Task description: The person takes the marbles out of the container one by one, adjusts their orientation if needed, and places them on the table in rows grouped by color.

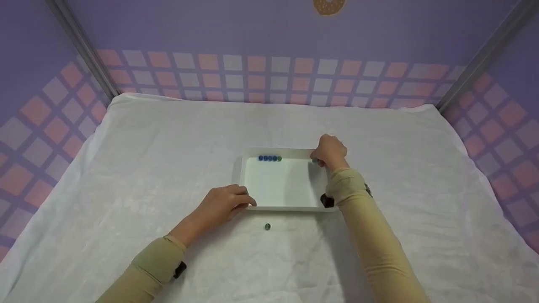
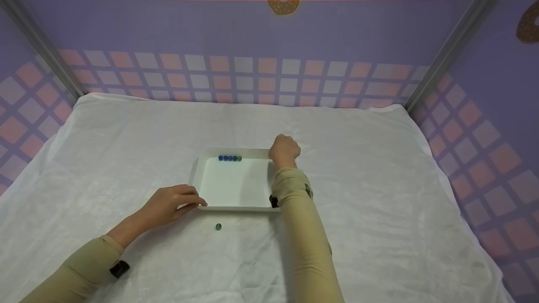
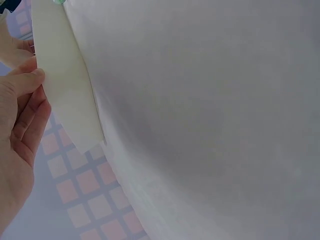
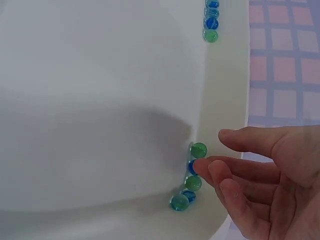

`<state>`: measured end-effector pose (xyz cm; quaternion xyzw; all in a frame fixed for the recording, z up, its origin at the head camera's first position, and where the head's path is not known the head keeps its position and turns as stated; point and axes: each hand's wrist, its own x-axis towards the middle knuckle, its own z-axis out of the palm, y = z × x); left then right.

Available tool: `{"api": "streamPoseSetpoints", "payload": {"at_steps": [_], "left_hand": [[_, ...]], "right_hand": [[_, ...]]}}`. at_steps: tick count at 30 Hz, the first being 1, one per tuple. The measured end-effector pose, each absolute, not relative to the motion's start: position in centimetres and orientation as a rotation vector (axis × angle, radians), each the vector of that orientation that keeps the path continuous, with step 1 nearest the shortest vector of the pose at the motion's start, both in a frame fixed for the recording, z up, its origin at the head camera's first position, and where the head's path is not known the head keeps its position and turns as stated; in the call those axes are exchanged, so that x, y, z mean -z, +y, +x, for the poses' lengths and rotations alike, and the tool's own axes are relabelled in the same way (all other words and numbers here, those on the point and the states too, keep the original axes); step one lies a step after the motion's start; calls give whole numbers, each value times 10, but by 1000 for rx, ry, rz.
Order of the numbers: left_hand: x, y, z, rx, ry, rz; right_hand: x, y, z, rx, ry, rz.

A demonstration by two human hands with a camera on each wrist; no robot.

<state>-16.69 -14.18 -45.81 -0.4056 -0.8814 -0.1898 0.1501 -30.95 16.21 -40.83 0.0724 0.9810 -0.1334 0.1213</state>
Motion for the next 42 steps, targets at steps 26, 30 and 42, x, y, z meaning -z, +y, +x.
{"api": "streamPoseSetpoints", "payload": {"at_steps": [26,30,42], "left_hand": [[457,-142,-167,574,-2525,-1179],[459,-142,-168,575,-2508,-1189],[459,-142,-168,566,-2503,-1193]], "right_hand": [[435,148,-309,340,3031,282],[431,149,-309,353,2997,273],[426,151,-308,363,2948,256]]}}
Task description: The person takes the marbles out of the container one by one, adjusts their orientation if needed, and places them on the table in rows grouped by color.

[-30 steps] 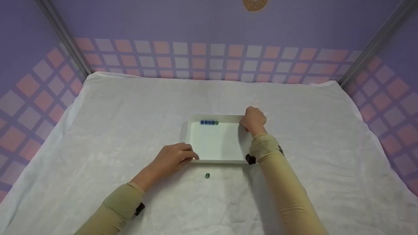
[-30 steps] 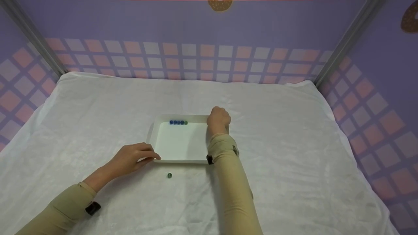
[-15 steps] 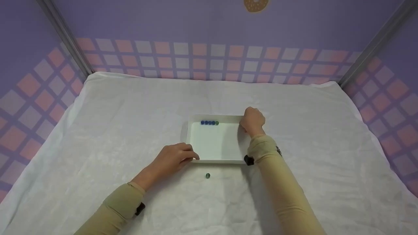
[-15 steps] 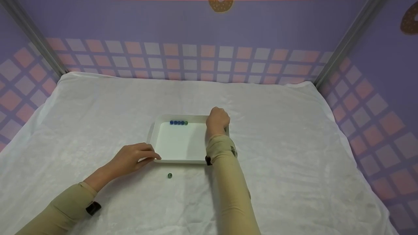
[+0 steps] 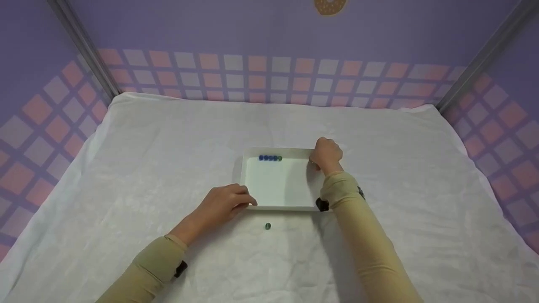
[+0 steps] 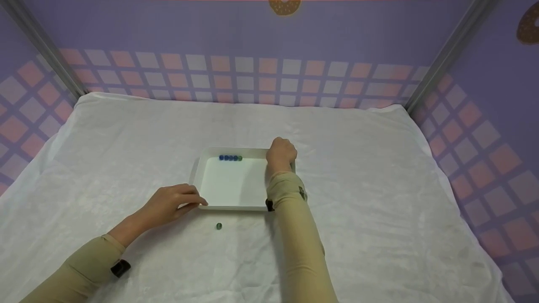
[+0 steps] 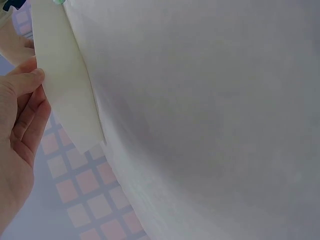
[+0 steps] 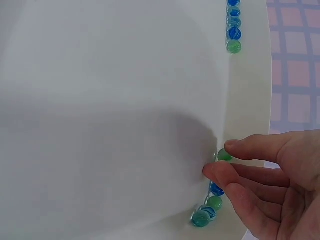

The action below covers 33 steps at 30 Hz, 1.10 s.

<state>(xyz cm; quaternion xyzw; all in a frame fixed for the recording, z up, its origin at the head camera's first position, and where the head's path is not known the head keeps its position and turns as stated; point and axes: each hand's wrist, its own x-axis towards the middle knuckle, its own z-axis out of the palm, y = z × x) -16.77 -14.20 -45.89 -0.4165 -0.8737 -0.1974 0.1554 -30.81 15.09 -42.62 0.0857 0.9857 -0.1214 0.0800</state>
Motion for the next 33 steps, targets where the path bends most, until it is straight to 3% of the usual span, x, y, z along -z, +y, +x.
{"api": "streamPoseSetpoints", "payload": {"at_steps": [21,33], "left_hand": [[461,-144,-166,566,-2512,-1167],[460,-141,-167,564,-2533,-1164]], "right_hand": [[397,158,-309,375,2930,133],[379,163,-288,608,3064,-48]]}}
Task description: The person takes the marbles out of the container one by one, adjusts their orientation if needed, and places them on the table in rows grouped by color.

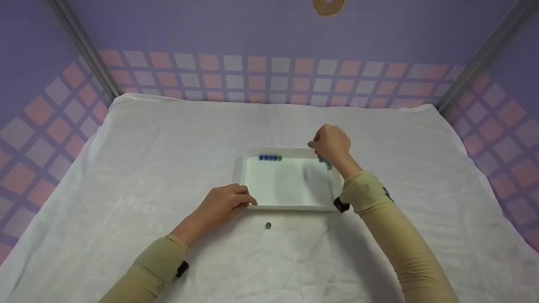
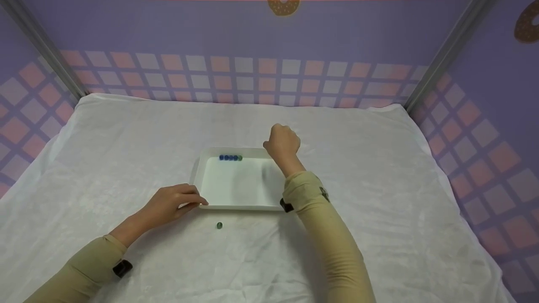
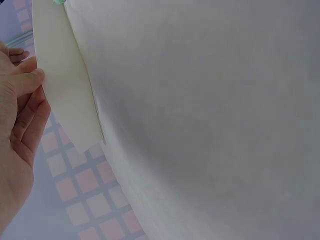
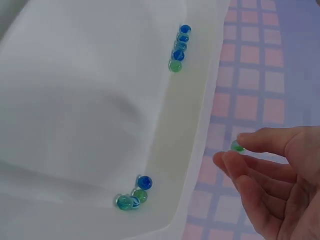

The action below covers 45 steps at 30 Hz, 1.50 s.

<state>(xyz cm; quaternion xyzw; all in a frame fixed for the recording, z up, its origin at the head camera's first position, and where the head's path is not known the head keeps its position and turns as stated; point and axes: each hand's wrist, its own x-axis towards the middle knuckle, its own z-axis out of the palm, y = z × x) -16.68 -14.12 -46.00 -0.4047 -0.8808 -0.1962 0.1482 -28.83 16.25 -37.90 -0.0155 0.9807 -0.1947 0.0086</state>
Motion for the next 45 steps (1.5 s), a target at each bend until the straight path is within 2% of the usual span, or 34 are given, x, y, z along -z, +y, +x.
{"api": "streamPoseSetpoints", "payload": {"at_steps": [24,32,45], "left_hand": [[460,-142,-166,575,-2526,-1152],[460,-141,-166,566,-2539,-1146],[459,-141,-166,532,-2552,-1147]], "right_hand": [[394,148,-197,1245,3042,-658],[408,145,-172,1231,3012,-791],[435,144,-149,1151,3003,-1020]]}}
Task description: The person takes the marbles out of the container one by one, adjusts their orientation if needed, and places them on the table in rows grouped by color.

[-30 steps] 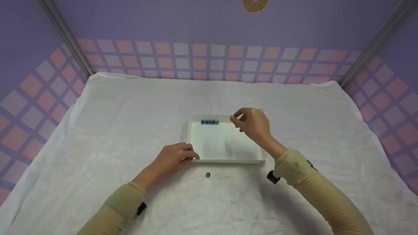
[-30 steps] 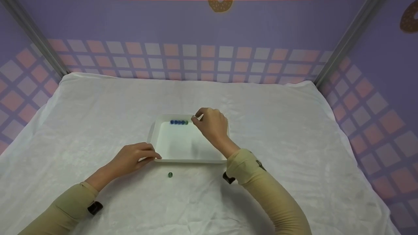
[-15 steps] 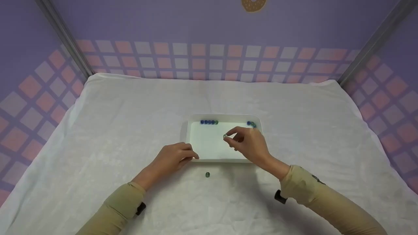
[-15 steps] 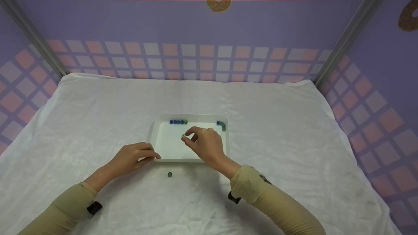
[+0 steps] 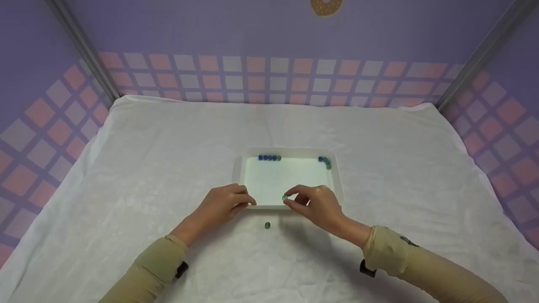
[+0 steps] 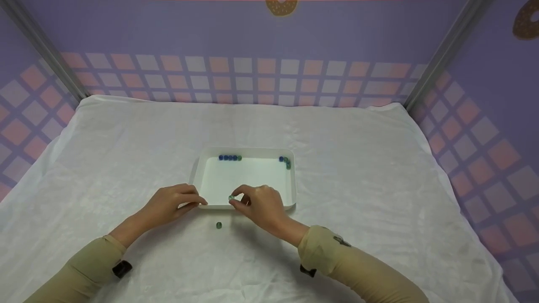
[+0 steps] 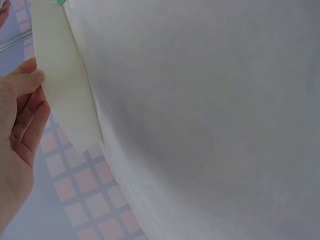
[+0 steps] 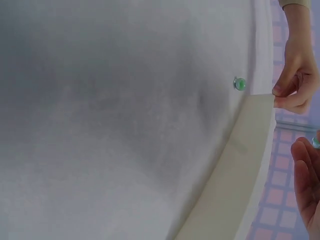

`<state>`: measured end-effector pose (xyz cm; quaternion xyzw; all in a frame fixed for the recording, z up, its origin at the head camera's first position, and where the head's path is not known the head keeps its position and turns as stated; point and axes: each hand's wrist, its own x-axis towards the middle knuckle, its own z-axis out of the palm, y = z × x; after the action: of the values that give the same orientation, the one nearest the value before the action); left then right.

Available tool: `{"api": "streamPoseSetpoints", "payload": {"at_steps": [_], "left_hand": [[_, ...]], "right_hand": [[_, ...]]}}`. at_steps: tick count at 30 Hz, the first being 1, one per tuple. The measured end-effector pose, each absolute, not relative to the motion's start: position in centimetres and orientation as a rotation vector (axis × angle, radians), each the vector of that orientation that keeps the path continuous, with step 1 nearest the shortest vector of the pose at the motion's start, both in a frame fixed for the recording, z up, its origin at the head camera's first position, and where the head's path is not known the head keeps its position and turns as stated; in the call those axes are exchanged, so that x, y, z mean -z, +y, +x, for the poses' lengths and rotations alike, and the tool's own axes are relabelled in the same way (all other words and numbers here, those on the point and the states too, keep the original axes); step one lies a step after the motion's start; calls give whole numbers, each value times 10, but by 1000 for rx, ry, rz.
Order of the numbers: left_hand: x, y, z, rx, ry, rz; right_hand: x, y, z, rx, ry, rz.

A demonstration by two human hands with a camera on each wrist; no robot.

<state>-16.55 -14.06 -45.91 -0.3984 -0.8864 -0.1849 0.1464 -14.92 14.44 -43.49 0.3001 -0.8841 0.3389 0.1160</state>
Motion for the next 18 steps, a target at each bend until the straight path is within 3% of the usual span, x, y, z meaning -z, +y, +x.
{"api": "streamPoseSetpoints", "payload": {"at_steps": [18], "left_hand": [[460,-141,-165,537,-2551,-1132]], "right_hand": [[472,135,-135,-867,-2786,996]]}}
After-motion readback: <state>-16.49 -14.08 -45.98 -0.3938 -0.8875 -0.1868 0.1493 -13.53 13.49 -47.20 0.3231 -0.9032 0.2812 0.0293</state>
